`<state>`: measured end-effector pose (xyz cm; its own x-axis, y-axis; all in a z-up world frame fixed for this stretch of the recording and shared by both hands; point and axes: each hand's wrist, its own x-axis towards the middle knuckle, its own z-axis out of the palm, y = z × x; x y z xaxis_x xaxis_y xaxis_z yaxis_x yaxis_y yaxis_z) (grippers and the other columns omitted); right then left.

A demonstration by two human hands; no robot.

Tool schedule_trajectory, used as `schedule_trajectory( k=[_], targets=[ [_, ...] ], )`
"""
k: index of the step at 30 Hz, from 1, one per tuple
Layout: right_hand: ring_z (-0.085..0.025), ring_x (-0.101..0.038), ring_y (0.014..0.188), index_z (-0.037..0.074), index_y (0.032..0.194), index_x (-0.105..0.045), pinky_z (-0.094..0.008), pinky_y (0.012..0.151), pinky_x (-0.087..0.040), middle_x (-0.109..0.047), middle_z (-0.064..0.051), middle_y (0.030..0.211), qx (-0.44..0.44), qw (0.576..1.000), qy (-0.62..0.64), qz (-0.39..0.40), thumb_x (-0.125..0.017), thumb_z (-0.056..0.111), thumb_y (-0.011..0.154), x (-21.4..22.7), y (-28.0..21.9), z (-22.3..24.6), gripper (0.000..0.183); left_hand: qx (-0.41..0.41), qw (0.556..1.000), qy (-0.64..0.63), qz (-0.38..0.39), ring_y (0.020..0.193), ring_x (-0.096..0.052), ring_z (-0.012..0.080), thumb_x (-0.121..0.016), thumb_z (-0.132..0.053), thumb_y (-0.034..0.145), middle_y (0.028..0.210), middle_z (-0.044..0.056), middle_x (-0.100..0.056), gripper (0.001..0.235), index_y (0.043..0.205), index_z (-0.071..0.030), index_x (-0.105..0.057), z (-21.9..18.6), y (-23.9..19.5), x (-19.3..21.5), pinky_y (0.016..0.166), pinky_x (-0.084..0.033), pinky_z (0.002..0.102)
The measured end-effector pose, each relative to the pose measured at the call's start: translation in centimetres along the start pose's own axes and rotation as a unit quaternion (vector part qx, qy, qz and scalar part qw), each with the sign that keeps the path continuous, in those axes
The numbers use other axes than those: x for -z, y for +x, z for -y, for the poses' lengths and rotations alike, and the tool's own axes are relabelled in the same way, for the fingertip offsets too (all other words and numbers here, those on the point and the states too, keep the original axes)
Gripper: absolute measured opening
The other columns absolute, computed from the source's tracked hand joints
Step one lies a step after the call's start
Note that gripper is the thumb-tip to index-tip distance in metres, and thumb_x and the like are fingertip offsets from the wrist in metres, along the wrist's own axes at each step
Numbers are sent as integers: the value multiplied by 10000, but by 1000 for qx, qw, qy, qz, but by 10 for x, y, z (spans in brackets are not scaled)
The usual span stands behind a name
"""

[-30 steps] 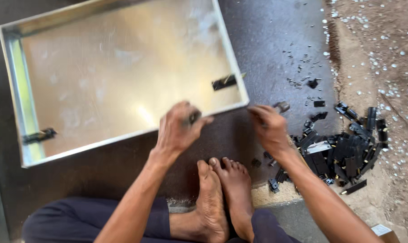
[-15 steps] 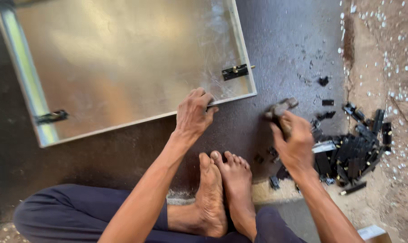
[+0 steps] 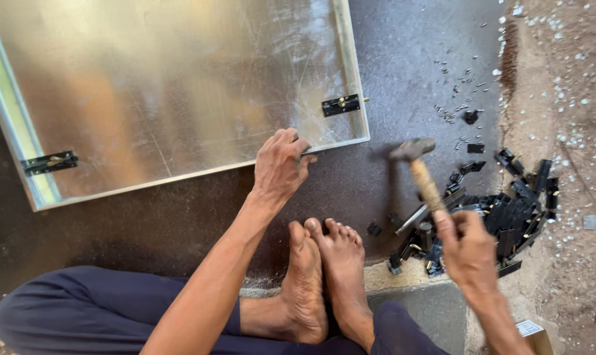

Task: The person attaches black clips to the corners of a metal tray by hand and with a hammer, then moves the finished tray onto a stack.

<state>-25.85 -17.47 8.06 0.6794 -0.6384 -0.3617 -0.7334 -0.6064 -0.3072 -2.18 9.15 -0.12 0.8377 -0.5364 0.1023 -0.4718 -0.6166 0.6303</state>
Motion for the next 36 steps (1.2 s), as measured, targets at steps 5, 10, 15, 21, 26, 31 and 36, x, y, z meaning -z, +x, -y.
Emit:
schedule_trajectory(
  k=[5, 10, 15, 21, 26, 31, 36],
  targets=[
    [-124, -592, 522, -2, 1133, -554, -286, 417, -484, -655, -52, 705, 101, 980, 165, 45, -566, 388, 978, -6, -9, 18, 420, -15, 1000, 9, 14, 876, -597, 236, -839, -195, 807, 885, 56, -624, 185, 875, -64, -727, -1, -4, -1, 807, -518, 382],
    [-84, -456, 475, 24, 925, -628, -261, 416, -360, -535, 9, 610, 11, 935, 331, 130, -499, 369, 1032, -52, -11, 51, 384, -26, 1000, -1, -5, 899, -608, 251, -819, -178, 805, 897, 65, -641, 162, 876, -68, -725, 4, 3, 5, 811, -513, 391],
    [-75, -456, 500, 28, 824, -551, -246, 442, -361, -504, 27, 594, 132, 939, 308, 76, -491, 383, 1060, -77, -13, 56, 430, -23, 1000, -6, -6, 899, -612, 249, -806, -199, 813, 895, 70, -645, 180, 893, -61, -724, 6, 0, -5, 822, -515, 393],
    [-89, -442, 430, 70, 729, -530, -263, 371, -359, -473, 19, 530, 91, 961, 243, 96, -412, 451, 1056, -83, -18, 46, 515, -27, 1000, 0, -7, 909, -616, 235, -820, -189, 789, 889, 63, -647, 167, 865, -73, -726, 8, 1, -5, 828, -516, 384],
    [-77, -389, 368, 90, 690, -501, -253, 313, -305, -424, 32, 482, 100, 948, 290, 83, -404, 459, 1050, -79, -20, 38, 524, -32, 999, 10, -12, 886, -604, 207, -819, -186, 823, 888, 48, -642, 151, 882, -73, -738, 10, -3, -13, 828, -515, 368],
    [-45, -426, 411, 79, 755, -528, -223, 345, -341, -444, 41, 520, 118, 933, 333, 72, -444, 424, 1063, -59, -17, 63, 471, -29, 1000, -2, -4, 895, -607, 210, -817, -193, 811, 896, 42, -645, 160, 889, -72, -747, 9, -1, -11, 841, -520, 364],
    [-38, -443, 446, 79, 765, -508, -215, 389, -365, -441, 46, 550, 188, 917, 348, 57, -453, 432, 1088, -53, -14, 76, 482, -32, 999, 4, 17, 885, -606, 218, -815, -189, 815, 890, 46, -647, 158, 896, -69, -752, 12, 3, -13, 840, -523, 369]
  ],
)
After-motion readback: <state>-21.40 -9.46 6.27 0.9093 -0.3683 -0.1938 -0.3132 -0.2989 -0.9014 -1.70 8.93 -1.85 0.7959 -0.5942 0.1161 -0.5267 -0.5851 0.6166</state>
